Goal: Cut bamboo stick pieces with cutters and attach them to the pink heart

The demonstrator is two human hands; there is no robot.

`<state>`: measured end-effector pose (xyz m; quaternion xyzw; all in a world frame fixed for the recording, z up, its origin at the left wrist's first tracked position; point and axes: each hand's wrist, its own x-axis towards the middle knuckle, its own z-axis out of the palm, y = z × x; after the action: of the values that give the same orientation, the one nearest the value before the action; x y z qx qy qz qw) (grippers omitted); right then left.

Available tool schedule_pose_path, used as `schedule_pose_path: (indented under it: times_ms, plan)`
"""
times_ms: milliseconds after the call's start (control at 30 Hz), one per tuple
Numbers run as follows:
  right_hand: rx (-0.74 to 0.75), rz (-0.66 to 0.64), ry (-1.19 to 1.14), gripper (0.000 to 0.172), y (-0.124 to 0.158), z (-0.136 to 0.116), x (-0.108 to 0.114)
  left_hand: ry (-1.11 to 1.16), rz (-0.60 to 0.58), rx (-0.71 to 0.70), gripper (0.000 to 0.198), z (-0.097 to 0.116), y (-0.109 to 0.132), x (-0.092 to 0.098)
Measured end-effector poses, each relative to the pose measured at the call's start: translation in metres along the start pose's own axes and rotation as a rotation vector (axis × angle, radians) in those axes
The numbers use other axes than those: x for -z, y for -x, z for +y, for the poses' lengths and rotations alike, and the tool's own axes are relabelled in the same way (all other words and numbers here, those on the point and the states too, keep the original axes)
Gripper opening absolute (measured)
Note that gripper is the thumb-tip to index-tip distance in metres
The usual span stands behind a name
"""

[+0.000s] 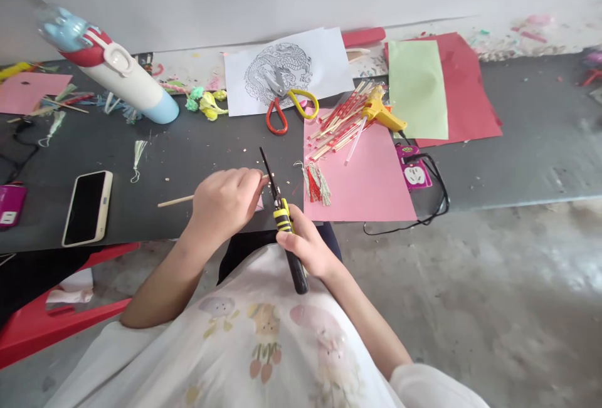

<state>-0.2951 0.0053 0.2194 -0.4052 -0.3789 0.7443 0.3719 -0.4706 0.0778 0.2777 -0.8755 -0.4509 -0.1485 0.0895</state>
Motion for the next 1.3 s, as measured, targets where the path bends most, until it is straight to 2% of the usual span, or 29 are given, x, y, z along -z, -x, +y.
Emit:
schedule_pose_path:
  times_ms: [167, 367, 500, 700, 933, 1100, 1300]
  plan:
    - [0.01, -0.052, -0.067, 0.038, 0.002, 0.004, -0.002, -0.023, 0.006, -0.001, 0.024, 0.0, 0.008, -0.007]
    - [-0.032, -0.068, -0.201, 0.039, -0.002, 0.013, -0.003, 0.051, -0.124, 0.05, 0.018, -0.003, 0.01, -0.015]
    - [-0.048, -0.059, -0.209, 0.038, -0.004, 0.015, -0.004, 0.117, -0.201, 0.089, 0.022, -0.006, 0.01, -0.022]
    - [-0.106, -0.042, -0.306, 0.038, -0.006, 0.014, -0.008, 0.178, -0.232, 0.117, 0.026, -0.01, 0.012, -0.029]
    - [-0.134, -0.044, -0.361, 0.039, -0.006, 0.014, -0.011, 0.248, -0.21, 0.128, 0.022, -0.012, 0.015, -0.034]
    - [-0.169, -0.127, -0.477, 0.047, -0.005, 0.011, -0.012, 0.376, -0.161, 0.171, 0.025, -0.01, 0.018, -0.037]
    - [-0.117, -0.046, -0.37, 0.046, -0.005, 0.005, -0.012, 0.365, -0.079, 0.198, 0.036, -0.01, 0.018, -0.036]
